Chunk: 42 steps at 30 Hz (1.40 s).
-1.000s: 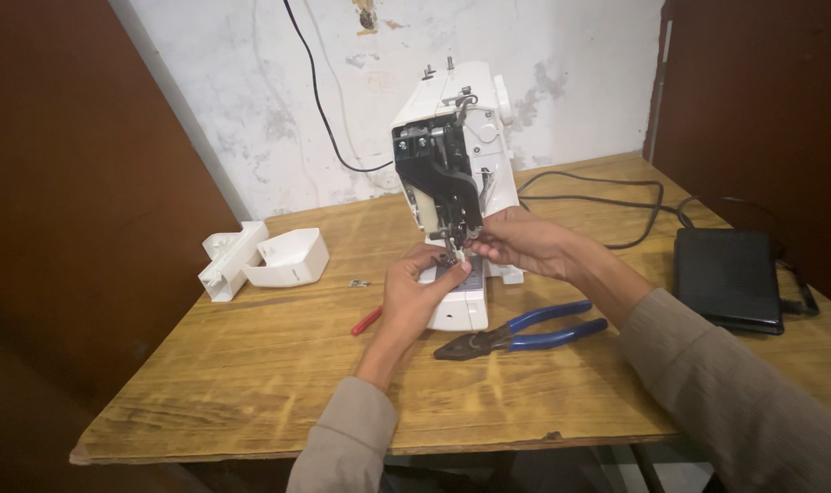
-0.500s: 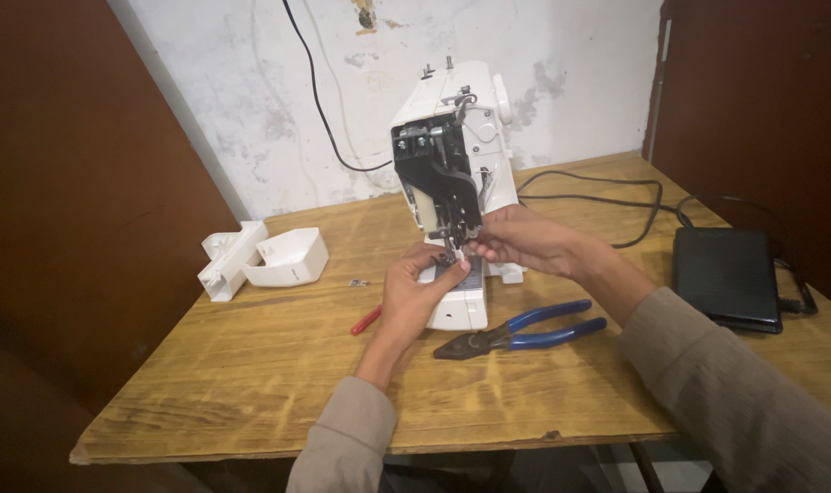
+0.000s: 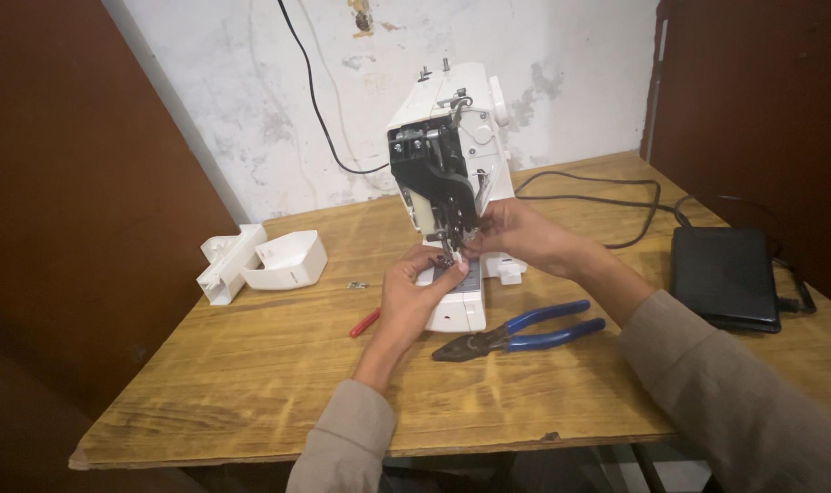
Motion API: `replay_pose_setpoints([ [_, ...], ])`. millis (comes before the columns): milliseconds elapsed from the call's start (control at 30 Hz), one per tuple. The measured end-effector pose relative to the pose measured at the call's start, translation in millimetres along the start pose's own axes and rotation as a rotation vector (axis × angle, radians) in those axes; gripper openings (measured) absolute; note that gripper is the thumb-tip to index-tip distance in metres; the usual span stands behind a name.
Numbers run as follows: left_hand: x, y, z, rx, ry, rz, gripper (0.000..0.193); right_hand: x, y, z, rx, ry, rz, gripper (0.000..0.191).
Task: The person services a sewing machine on a wooden table. They use pliers on the machine's internal mechanism, unscrew components with a screwdriver, remove the white outer cover and set it on the table, work on the needle and lower mechanism area by hand, and reattach the cover.
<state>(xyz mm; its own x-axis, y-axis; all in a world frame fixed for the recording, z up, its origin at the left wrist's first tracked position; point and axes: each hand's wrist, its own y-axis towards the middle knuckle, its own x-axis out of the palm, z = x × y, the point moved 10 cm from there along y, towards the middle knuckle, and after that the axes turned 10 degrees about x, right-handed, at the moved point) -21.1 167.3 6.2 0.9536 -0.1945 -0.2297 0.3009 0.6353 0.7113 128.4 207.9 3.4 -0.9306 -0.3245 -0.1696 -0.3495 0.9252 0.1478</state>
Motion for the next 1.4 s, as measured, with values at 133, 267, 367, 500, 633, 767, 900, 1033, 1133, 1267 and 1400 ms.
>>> replay_pose_setpoints([
  [133, -0.4, -0.7, -3.2, -0.008, -0.017, 0.005, 0.024, -2.3, -0.3, 0.8, 0.001, -0.025, 0.022, 0.023],
  [267, -0.2, 2.9, -2.5, 0.062, 0.03, -0.015, 0.022, -2.4, -0.2, 2.4, 0.003, 0.004, 0.007, 0.023],
  [367, 0.1, 4.0, -6.5, 0.08, 0.039, -0.028, 0.02, -0.6, 0.6, 2.2, -0.011, 0.033, -0.023, 0.023],
  [500, 0.1, 5.3, -12.0, 0.092, 0.036, -0.042, 0.018, -1.7, 1.4, 4.5, 0.006, 0.036, -0.011, 0.022],
  [633, 1.3, 7.4, -12.7, 0.114, 0.021, -0.05, 0.016, -0.8, 0.9, 4.6, 0.021, 0.045, -0.014, 0.021],
  [767, 0.8, 6.6, -13.7, 0.092, 0.019, -0.056, 0.014, -1.2, 0.0, 4.6, 0.034, 0.028, 0.002, 0.02],
  [900, 2.6, 4.2, -16.8, 0.034, -0.075, -0.056, 0.014, 1.6, -1.1, 3.9, 0.027, 0.035, -0.027, 0.022],
  [1033, 3.9, 6.0, -15.5, 0.045, -0.061, -0.078, 0.014, 0.9, 0.1, 6.8, 0.05, 0.02, -0.023, 0.02],
  [1133, 3.2, 6.5, -16.6, 0.053, -0.028, -0.083, 0.014, 2.1, 0.8, 7.3, 0.049, 0.028, -0.034, 0.022],
  [1267, 4.2, 7.9, -15.3, 0.103, -0.031, -0.087, 0.013, 5.6, 0.2, 3.9, 0.019, 0.055, -0.066, 0.022],
  [1400, 4.1, 9.4, -17.5, 0.09, -0.005, -0.094, 0.013, 5.1, -1.5, 3.0, 0.033, 0.048, -0.055, 0.022],
])
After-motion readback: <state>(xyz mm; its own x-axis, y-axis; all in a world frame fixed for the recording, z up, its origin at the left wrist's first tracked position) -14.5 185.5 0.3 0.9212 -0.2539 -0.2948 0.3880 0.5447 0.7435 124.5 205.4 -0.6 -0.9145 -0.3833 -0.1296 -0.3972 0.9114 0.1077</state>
